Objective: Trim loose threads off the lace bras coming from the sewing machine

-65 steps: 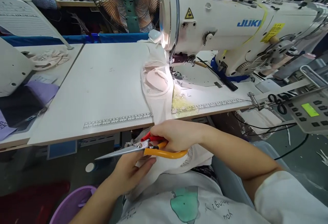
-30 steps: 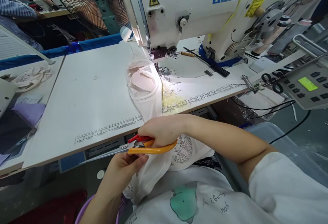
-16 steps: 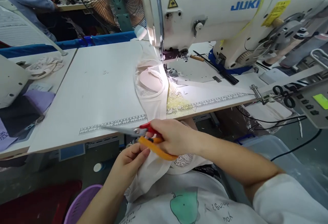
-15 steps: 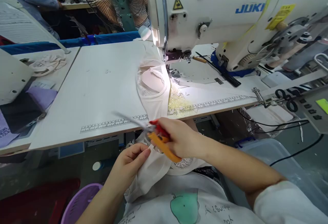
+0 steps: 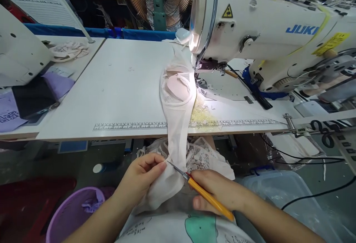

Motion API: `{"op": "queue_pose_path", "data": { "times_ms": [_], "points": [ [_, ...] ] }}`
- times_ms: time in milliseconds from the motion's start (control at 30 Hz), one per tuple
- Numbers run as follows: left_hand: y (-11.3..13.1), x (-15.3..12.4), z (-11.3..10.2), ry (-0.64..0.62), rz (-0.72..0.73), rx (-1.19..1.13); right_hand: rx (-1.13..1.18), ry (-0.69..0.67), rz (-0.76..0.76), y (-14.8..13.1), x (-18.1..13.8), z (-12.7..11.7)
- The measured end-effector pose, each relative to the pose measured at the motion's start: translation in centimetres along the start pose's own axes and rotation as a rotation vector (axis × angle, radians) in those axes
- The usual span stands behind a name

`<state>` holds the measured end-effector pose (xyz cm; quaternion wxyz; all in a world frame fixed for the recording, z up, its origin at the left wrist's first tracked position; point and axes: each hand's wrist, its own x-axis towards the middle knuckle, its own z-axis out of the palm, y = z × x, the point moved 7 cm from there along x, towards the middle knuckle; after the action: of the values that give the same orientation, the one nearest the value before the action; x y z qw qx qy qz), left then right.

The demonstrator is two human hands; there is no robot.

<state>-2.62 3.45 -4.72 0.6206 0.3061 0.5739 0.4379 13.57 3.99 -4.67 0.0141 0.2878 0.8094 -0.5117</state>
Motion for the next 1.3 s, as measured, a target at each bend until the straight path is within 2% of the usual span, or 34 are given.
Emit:
{"op": "queue_pose_path", "data": {
  "times_ms": [233,433,700,800,967,1033,1133,1200,1233,1300],
  "points": [
    [0.4,-0.4,0.4,0.03,-0.009,0.058,-0.117,0.017,-0.013,-0.7,1.3,-0.7],
    [0.7,-0.5,0.5,0.033,0.012,0.083,-0.08,-0.049,-0.078,-1.3,1.3,-0.9],
    [0.5,-0.6,0.2,0.071,0.01,0.12,-0.167,0.044,0.004,-1.9,1.2,-1.6],
    [0.7,-0.6,0.2,0.077,0.017,0.135,-0.111,0.073,0.042,-1.8,1.2,-1.3],
    [1.6,-0.8,0.3,0.078,0.053,0.185,0.109,0.115,0.117,-0.9,1.1,-0.7],
    [2.0,-1.0,0.6,0.062,0.094,0.238,0.128,0.191,0.092,-0.8,0.8,-1.3],
    [2.7,-1.5,1.4,0.017,0.23,0.373,0.14,0.484,0.01,-1.3,-0.4,-3.7],
    [3.1,-2.1,2.2,-0.021,0.364,0.461,0.235,0.649,-0.065,-2.0,-1.2,-4.9],
    [3.2,-2.4,2.6,-0.042,0.424,0.493,0.301,0.677,-0.092,-2.3,-1.3,-5.1],
    [3.3,-2.8,3.6,-0.09,0.513,0.54,0.414,0.632,-0.113,-2.9,-0.9,-4.9]
  ]
}}
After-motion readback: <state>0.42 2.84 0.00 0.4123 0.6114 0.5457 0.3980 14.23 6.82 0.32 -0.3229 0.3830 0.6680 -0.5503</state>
